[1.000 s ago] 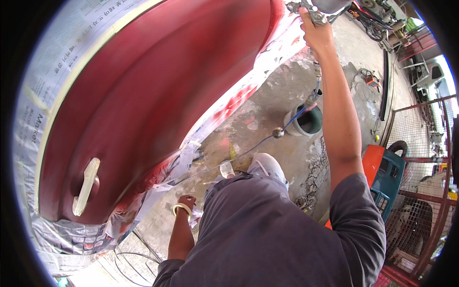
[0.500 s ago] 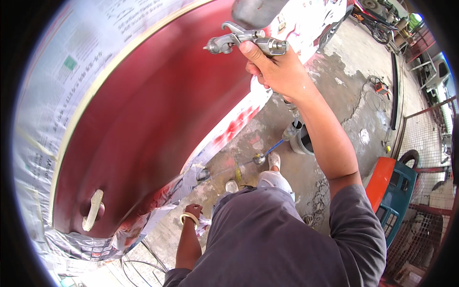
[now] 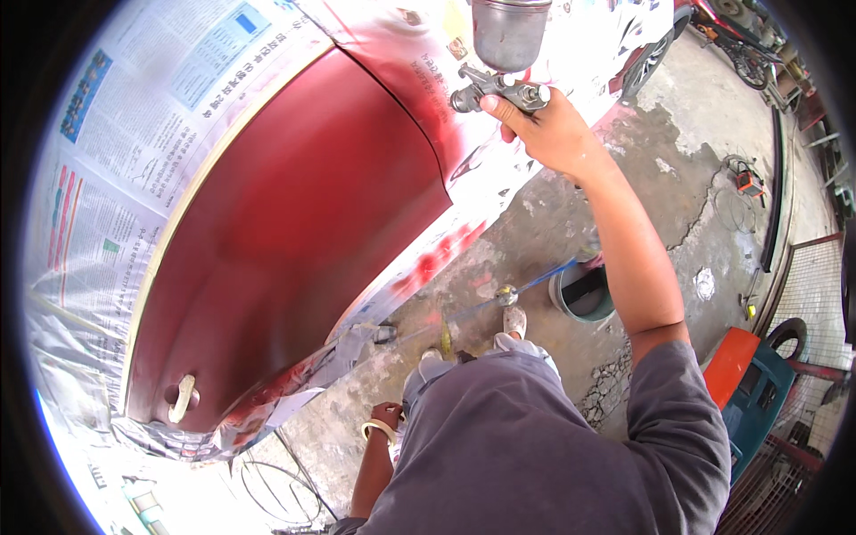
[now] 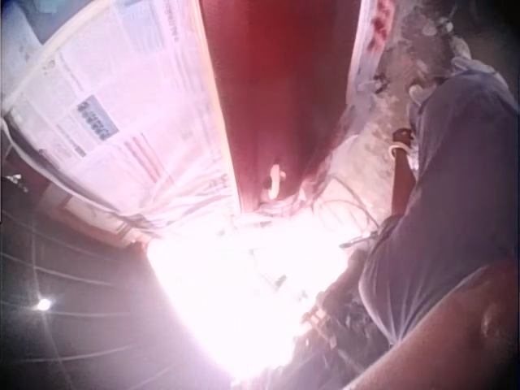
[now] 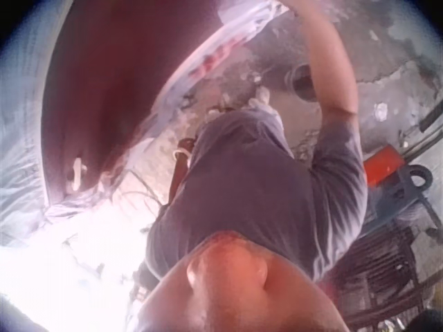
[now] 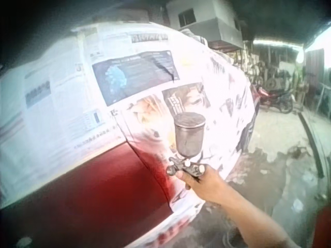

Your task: The person pours red paint into a spray gun, walks to a car part covered with newspaper, and applies red paint to the surface. The person briefly touches their face during the task.

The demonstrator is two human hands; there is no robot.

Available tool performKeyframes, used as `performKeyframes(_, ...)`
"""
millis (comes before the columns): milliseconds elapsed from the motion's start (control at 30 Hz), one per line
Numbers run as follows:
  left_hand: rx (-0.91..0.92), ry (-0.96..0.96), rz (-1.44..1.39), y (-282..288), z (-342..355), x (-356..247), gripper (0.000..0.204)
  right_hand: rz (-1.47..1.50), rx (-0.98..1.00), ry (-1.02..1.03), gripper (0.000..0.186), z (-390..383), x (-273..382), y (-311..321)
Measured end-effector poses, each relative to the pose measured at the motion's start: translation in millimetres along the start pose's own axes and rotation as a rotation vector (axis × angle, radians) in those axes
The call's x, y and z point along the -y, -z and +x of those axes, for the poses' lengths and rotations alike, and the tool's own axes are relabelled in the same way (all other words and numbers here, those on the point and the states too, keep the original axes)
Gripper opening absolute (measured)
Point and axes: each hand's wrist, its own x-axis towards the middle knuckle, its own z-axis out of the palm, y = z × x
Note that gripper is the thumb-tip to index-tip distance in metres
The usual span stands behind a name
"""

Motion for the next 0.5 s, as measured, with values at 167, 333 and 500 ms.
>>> performKeyframes(167,-0.031,0.028,0.024,-12,-5,-13,0.024,0.135,0.045,-0.048,0.046,21,-24,15)
performKeyframes(333,-0.021,0.054,0.045,-5,-26,-67,0.026,0.352,0.058,-0.032,0.045,31,3,29)
performKeyframes(500,-0.044,0.034,0.088,-5,-19,-76,0.026,0.408,0.006,0.216,0.044,36,-36,16)
